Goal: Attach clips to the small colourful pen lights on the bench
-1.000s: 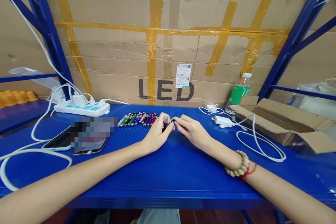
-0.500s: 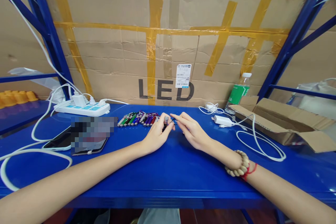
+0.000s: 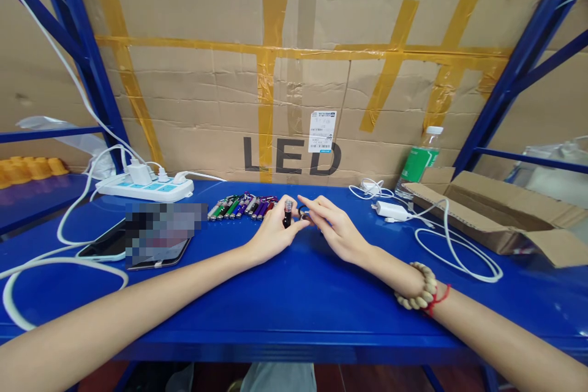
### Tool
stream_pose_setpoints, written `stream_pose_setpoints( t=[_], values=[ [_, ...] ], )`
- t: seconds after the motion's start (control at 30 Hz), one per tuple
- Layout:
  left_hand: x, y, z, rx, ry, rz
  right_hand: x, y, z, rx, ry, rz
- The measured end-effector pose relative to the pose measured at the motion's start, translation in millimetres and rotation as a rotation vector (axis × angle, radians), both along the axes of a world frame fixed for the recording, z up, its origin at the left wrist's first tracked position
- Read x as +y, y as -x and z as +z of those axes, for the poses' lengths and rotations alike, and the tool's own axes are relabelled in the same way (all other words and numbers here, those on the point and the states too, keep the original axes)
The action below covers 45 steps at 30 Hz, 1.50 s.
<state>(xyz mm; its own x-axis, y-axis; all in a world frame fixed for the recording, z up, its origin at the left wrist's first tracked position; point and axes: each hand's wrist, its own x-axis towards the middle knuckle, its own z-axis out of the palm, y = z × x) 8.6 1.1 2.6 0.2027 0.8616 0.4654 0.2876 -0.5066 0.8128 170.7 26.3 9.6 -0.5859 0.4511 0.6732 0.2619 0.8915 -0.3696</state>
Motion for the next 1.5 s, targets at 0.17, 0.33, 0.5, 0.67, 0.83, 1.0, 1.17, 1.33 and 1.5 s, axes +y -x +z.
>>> stream_pose_setpoints(
  t=[0.17, 0.33, 0.5, 0.67, 0.83, 1.0, 1.17, 1.33, 1.5],
  values=[
    [-0.5, 0.0, 1.4, -0.008, 0.027, 0.003, -1.1, 3.3, -2.1, -0.025, -0.037, 0.006],
    [1.1, -0.3, 0.8, 0.0, 0.04, 0.006, -0.1, 5.1, -2.9, -0.032, -0.063, 0.008],
    [1.8, -0.3, 0.9, -0.047, 0.04, -0.029, 5.1, 2.8, -1.6, -0.01, -0.065, -0.031],
    [3.7, 0.3, 0.5, -0.148, 0.069, -0.114, 10.1, 0.3, -1.7, -0.02, -0.05, -0.082],
    [6.1, 0.7, -1.0, -0.17, 0.062, -0.063, 11.3, -1.4, -3.4, -0.094, -0.103, -0.072],
    [5.9, 1.2, -1.2, -0.166, 0.039, -0.02, 11.2, -4.6, -2.0, -0.252, -0.188, -0.142],
    [5.3, 1.4, -1.5, -0.121, 0.066, -0.027, 9.6, -4.5, -0.9, -0.311, -0.22, -0.206],
    [3.1, 1.2, -0.4, -0.041, 0.036, 0.008, 7.9, -4.5, -0.4, -0.311, -0.178, -0.171],
    [1.8, 1.3, -0.1, -0.012, 0.038, 0.021, 11.7, -5.7, -2.5, -0.243, -0.136, -0.148]
  ],
)
